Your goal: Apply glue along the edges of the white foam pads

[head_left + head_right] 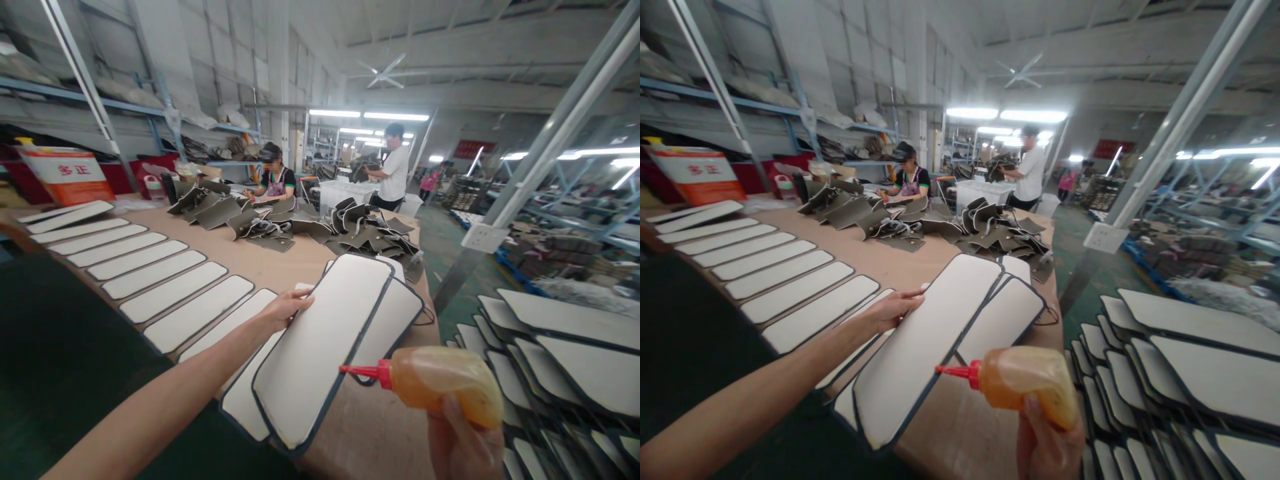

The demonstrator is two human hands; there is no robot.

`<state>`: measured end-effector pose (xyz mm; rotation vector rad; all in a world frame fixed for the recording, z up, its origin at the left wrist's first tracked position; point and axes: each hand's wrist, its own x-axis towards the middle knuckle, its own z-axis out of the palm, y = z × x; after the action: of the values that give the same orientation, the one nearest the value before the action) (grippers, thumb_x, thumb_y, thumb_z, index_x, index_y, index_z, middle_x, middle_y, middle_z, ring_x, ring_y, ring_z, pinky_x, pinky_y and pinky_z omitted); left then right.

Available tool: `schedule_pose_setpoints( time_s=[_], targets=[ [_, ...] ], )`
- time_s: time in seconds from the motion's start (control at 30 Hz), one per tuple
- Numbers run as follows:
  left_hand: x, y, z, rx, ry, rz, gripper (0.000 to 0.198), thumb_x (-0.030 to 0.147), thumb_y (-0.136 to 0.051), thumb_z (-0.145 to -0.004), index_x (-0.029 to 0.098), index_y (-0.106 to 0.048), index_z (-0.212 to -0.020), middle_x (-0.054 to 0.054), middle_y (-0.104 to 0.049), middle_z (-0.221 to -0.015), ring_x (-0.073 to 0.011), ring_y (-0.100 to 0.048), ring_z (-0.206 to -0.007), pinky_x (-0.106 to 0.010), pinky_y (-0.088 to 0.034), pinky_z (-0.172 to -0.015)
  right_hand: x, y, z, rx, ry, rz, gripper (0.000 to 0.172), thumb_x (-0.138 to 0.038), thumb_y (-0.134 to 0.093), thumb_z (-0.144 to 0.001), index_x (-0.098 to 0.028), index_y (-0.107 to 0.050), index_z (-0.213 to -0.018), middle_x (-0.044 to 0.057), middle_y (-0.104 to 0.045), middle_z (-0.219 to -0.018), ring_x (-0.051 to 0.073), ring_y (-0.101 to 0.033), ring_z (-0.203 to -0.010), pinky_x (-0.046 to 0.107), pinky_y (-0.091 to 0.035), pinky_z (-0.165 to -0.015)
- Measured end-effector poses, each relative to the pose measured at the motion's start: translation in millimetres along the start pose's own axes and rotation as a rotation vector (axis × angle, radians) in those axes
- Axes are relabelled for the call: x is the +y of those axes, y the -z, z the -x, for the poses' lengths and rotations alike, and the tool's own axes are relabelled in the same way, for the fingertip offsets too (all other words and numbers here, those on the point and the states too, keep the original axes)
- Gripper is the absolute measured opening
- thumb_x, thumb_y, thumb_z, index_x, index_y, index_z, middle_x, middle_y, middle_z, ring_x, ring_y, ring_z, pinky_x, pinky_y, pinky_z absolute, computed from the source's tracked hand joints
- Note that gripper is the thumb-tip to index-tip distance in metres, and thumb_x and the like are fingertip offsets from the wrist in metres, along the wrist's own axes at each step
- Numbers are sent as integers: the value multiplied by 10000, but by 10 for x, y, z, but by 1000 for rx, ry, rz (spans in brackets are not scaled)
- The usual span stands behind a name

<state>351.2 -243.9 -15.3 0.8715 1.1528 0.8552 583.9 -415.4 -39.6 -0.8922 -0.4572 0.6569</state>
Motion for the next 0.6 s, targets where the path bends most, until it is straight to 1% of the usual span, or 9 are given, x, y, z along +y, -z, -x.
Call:
schedule_pose_setpoints(
  time_s=[0.07, 0.17, 0.23, 0.4, 0.47, 0.53, 0.6],
  targets=[
    [8, -20, -3, 0, 5, 4, 522, 198, -745, -646, 188, -601, -1148, -24, -708, -805, -127, -609, -684, -204, -468, -587, -12, 12, 1, -23, 10, -1, 245, -257, -792, -549, -185, -649, -735, -11, -631, -658, 121, -571, -632, 196, -477, -593],
    [11, -38, -4, 4, 8, 8, 527, 186, -734, -660, 178, -588, -1166, -29, -708, -790, -129, -613, -662, -211, -478, -579, -30, 23, 7, -70, 29, 17, 255, -265, -772, -575, -188, -649, -785, -7, -635, -679, 141, -586, -684, 230, -491, -653],
    [12, -41, -6, 9, 7, 9, 525, 184, -732, -663, 170, -586, -1167, -31, -708, -783, -130, -614, -649, -214, -482, -575, -35, 30, 17, -74, 34, 36, 266, -267, -766, -585, -188, -645, -808, -4, -643, -698, 144, -591, -703, 236, -492, -680],
    [21, -46, -21, 17, 10, 9, 544, 205, -764, -627, 170, -602, -1145, -39, -708, -764, -148, -624, -647, -240, -499, -590, -27, 57, 56, -27, 3, 101, 294, -294, -775, -571, -173, -638, -801, 13, -654, -709, 144, -590, -666, 208, -490, -608],
    [26, -49, -28, 13, 6, 11, 545, 200, -768, -620, 165, -606, -1139, -44, -708, -764, -156, -629, -658, -257, -509, -612, -27, 61, 72, -31, -6, 94, 311, -286, -780, -557, -176, -633, -808, 11, -654, -719, 148, -591, -676, 215, -493, -614],
    [31, -49, -34, 6, -10, 10, 533, 201, -778, -605, 169, -623, -1114, -46, -709, -762, -168, -635, -677, -273, -515, -634, -28, 58, 87, -48, -18, 73, 312, -282, -782, -545, -185, -627, -798, 0, -642, -691, 152, -594, -688, 229, -498, -636],
    [35, -45, -39, -2, -47, 3, 513, 207, -794, -577, 180, -650, -1068, -44, -710, -743, -181, -638, -683, -286, -517, -639, -25, 55, 98, -52, -18, 78, 282, -283, -784, -535, -190, -624, -748, -12, -624, -636, 144, -584, -646, 228, -496, -620]
  ],
)
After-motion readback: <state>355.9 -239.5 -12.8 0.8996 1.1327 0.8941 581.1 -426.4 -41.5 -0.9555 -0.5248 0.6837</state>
